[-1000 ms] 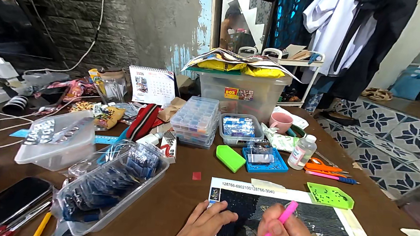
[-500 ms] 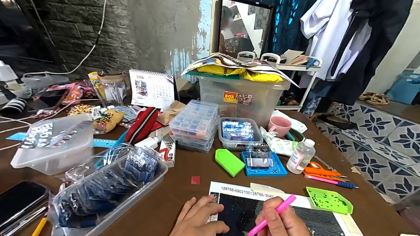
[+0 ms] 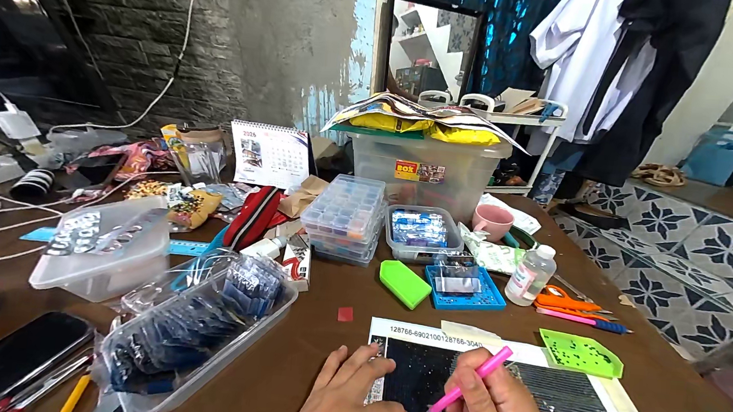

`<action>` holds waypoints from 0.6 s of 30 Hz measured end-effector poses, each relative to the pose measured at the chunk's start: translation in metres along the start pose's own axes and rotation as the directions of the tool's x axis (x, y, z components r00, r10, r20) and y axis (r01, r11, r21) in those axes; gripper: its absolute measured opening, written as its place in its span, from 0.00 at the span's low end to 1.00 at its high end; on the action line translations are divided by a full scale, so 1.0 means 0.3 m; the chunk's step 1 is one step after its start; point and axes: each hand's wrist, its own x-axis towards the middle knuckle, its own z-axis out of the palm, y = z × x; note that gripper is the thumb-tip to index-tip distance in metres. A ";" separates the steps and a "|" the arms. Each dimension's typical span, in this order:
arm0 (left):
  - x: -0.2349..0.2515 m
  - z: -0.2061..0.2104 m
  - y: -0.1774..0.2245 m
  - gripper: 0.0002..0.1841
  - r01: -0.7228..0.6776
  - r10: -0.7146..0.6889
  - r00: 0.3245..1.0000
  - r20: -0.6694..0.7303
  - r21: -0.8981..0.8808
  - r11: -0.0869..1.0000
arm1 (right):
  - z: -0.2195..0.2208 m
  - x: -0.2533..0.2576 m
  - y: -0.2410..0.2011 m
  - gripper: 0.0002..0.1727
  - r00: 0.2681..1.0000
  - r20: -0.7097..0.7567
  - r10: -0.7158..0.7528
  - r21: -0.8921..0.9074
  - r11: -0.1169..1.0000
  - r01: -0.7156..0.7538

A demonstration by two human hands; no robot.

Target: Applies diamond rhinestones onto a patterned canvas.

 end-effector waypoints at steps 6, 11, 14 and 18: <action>0.000 0.003 -0.002 0.17 -0.008 0.008 1.000 -0.002 0.027 1.000 | 0.002 -0.003 -0.003 0.12 1.000 -0.003 0.005 -0.007 1.000 -0.005; 0.001 0.004 0.000 0.17 -0.001 0.001 1.000 0.001 0.024 1.000 | 0.002 -0.001 -0.002 0.12 1.000 0.003 -0.002 -0.016 1.000 0.002; 0.000 0.005 -0.001 0.17 0.001 -0.001 1.000 -0.002 0.026 1.000 | 0.002 -0.002 0.002 0.13 1.000 0.004 -0.016 -0.022 1.000 0.016; 0.002 0.004 0.001 0.17 0.001 -0.001 1.000 0.010 0.034 0.999 | 0.000 -0.003 -0.003 0.14 1.000 0.021 -0.022 -0.054 0.998 0.023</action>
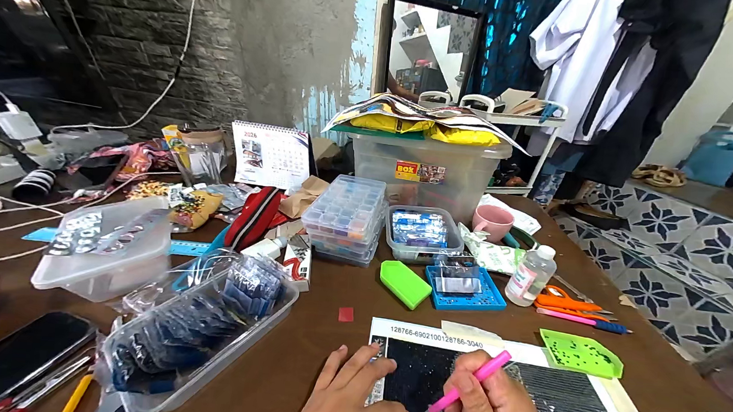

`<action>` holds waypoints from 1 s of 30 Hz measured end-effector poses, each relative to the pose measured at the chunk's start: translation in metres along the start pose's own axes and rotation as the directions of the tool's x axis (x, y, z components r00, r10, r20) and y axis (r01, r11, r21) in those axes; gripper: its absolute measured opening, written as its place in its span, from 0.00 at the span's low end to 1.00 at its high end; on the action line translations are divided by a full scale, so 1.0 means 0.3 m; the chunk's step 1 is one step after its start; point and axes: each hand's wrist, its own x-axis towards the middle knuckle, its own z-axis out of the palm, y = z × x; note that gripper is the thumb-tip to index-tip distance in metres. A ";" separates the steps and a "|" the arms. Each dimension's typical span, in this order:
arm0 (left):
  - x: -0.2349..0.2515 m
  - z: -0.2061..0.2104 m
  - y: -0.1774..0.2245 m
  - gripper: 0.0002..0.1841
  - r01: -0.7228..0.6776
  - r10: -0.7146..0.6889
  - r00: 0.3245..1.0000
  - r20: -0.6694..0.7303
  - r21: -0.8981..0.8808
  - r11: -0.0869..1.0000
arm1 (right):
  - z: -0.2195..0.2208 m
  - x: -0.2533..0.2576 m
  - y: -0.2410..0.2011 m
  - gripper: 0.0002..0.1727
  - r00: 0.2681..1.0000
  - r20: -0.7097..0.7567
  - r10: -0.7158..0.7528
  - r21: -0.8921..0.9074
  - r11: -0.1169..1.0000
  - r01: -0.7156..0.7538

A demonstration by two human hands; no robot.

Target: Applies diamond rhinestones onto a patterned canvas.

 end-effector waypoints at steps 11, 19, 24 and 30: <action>-0.001 0.005 0.003 0.18 -0.031 0.031 0.999 0.015 0.046 0.998 | 0.001 0.004 0.002 0.18 0.989 0.039 -0.141 -0.094 0.985 0.144; -0.006 -0.001 0.011 0.20 -0.048 0.041 0.998 0.047 0.139 0.989 | -0.008 0.002 0.003 0.16 0.991 -0.074 -0.114 0.014 0.993 0.115; -0.006 0.008 0.006 0.22 -0.072 0.065 0.997 0.047 0.160 0.984 | -0.020 0.007 -0.001 0.10 0.991 -0.137 0.008 0.210 0.977 0.021; -0.001 0.006 0.014 0.26 -0.086 0.080 0.996 0.030 0.267 0.960 | -0.033 -0.007 -0.001 0.17 0.995 0.003 -0.100 0.236 0.967 0.097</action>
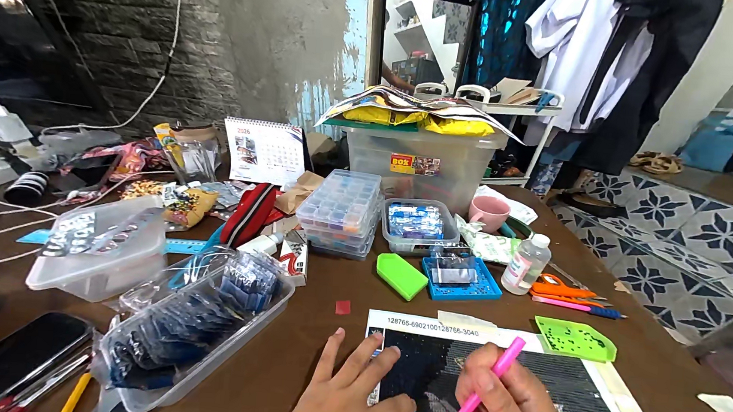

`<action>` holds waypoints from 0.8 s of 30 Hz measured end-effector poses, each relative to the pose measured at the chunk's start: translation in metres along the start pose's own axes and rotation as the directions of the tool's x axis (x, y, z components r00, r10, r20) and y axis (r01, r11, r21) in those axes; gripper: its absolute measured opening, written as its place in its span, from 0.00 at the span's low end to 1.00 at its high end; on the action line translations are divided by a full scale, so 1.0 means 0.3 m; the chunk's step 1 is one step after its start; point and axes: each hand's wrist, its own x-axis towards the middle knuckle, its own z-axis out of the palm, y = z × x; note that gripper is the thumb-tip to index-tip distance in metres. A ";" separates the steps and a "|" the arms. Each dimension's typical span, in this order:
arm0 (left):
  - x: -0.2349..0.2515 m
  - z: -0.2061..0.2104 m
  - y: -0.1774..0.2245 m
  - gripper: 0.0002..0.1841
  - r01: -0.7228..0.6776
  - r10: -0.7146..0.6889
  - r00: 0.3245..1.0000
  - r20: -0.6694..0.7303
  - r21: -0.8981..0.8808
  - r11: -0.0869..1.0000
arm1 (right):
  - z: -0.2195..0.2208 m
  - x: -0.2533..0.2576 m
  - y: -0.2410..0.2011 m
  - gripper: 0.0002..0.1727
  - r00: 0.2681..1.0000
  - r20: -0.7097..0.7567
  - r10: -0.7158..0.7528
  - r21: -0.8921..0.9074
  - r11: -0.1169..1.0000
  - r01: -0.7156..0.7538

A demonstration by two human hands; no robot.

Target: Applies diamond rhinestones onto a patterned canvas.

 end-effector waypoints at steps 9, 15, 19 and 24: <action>0.002 -0.004 0.027 0.28 0.020 -0.018 1.000 -0.018 0.118 0.993 | 0.000 -0.002 0.009 0.20 0.974 0.153 -0.169 -0.063 0.982 0.180; -0.003 0.007 -0.001 0.29 0.028 -0.028 1.000 0.001 0.014 1.000 | -0.002 0.003 0.016 0.20 0.968 0.161 -0.192 -0.081 0.975 0.207; -0.003 0.014 -0.023 0.26 -0.005 0.004 0.998 -0.056 -0.018 1.000 | -0.005 0.004 0.018 0.20 0.964 0.177 -0.200 -0.074 0.974 0.215; -0.002 0.009 -0.029 0.21 0.026 -0.029 0.997 -0.066 -0.048 0.999 | -0.002 0.002 0.017 0.20 0.962 0.190 -0.198 -0.065 0.975 0.214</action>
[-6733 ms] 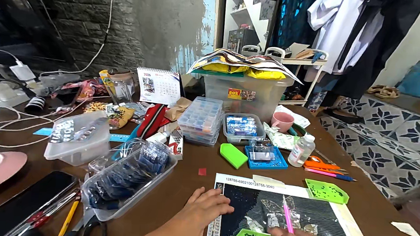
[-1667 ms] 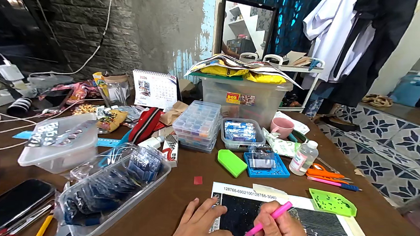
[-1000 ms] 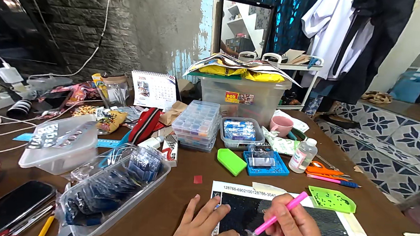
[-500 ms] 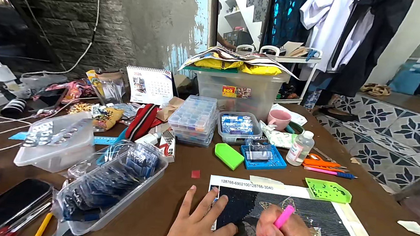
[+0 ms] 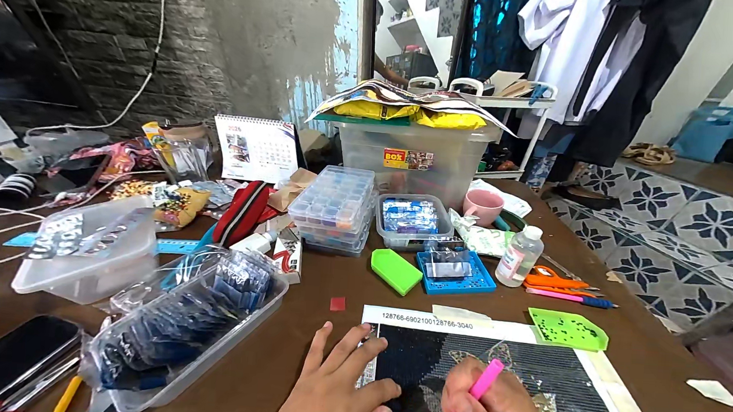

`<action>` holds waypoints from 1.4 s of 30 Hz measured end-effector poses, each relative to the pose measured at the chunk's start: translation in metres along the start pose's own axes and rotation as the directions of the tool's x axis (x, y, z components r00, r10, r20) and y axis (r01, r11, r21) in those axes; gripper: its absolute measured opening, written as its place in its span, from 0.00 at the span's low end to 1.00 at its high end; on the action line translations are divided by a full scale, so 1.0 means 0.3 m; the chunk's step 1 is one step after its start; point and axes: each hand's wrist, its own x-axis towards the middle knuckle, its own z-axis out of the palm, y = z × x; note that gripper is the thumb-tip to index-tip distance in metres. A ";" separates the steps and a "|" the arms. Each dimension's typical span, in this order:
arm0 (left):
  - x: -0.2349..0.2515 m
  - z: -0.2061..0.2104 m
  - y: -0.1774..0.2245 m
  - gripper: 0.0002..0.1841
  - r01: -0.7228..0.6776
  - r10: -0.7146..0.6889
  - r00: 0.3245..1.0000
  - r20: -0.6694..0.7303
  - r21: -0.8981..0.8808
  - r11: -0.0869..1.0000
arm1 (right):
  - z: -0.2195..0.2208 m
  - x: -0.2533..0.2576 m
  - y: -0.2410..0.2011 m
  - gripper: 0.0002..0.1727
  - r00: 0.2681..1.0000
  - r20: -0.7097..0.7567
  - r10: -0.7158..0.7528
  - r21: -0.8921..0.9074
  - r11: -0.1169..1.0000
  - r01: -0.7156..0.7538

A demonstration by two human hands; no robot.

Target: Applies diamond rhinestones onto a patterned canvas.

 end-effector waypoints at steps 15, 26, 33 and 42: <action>-0.001 -0.001 0.004 0.19 0.029 -0.028 0.999 0.018 -0.036 0.999 | 0.002 0.002 -0.003 0.20 1.000 0.010 -0.020 -0.026 0.999 0.021; -0.002 0.000 0.002 0.19 0.021 -0.020 1.000 0.015 -0.035 0.999 | -0.003 0.002 0.001 0.20 1.000 -0.003 0.012 -0.022 1.000 -0.012; -0.002 0.000 0.003 0.19 0.025 -0.024 1.000 0.013 -0.037 0.999 | -0.006 0.005 0.001 0.20 0.999 0.033 -0.030 -0.052 0.998 0.032; -0.003 0.000 0.002 0.19 0.017 -0.016 1.000 0.016 -0.040 0.999 | -0.010 0.008 -0.006 0.21 0.994 0.045 -0.101 -0.082 0.991 0.104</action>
